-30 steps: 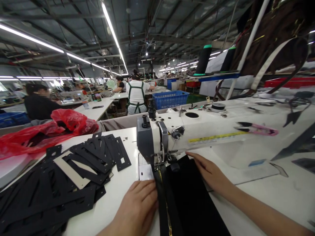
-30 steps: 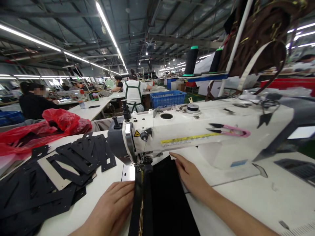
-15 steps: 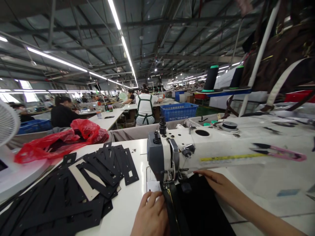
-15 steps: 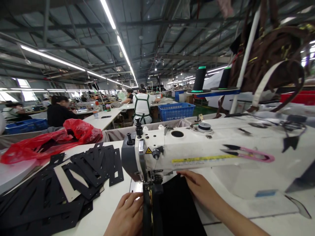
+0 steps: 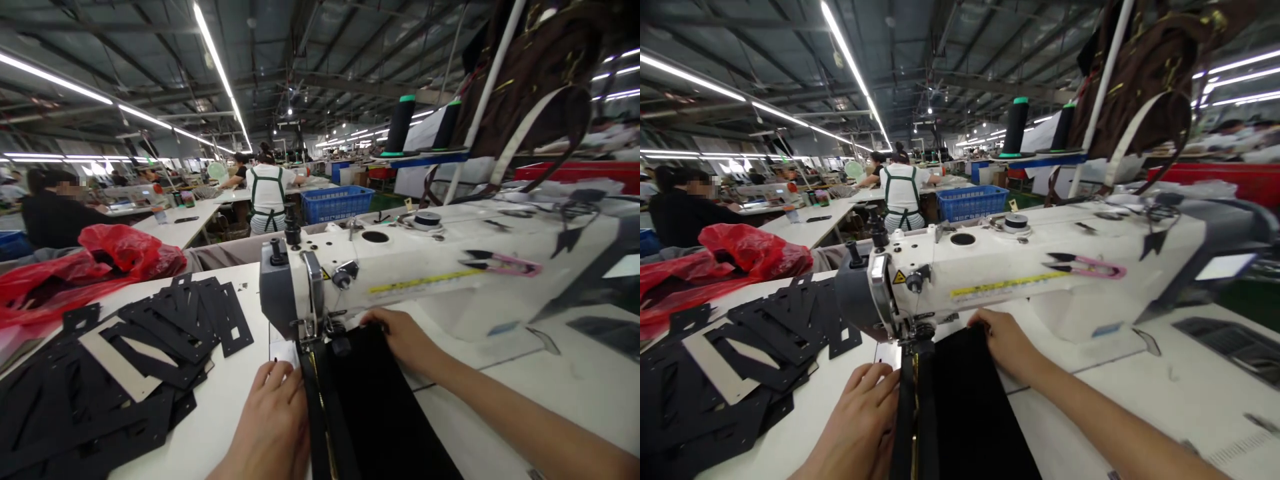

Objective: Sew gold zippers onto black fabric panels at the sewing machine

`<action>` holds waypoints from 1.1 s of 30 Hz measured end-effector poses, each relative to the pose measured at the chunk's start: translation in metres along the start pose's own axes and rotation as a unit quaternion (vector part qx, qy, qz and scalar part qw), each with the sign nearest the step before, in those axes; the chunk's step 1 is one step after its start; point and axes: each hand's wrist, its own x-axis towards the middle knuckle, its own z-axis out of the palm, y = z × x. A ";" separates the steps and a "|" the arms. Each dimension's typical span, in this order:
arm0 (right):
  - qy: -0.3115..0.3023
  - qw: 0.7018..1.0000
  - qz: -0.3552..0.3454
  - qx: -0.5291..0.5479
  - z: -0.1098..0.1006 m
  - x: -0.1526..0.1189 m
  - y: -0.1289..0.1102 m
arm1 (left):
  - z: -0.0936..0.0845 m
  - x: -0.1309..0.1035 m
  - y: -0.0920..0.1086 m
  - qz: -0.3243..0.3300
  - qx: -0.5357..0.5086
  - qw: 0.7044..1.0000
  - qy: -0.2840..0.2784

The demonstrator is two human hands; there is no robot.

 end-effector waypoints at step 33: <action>0.038 0.940 -0.304 -0.149 0.050 -0.030 -0.051 | -0.005 -0.008 -0.004 -0.009 0.056 0.997 0.049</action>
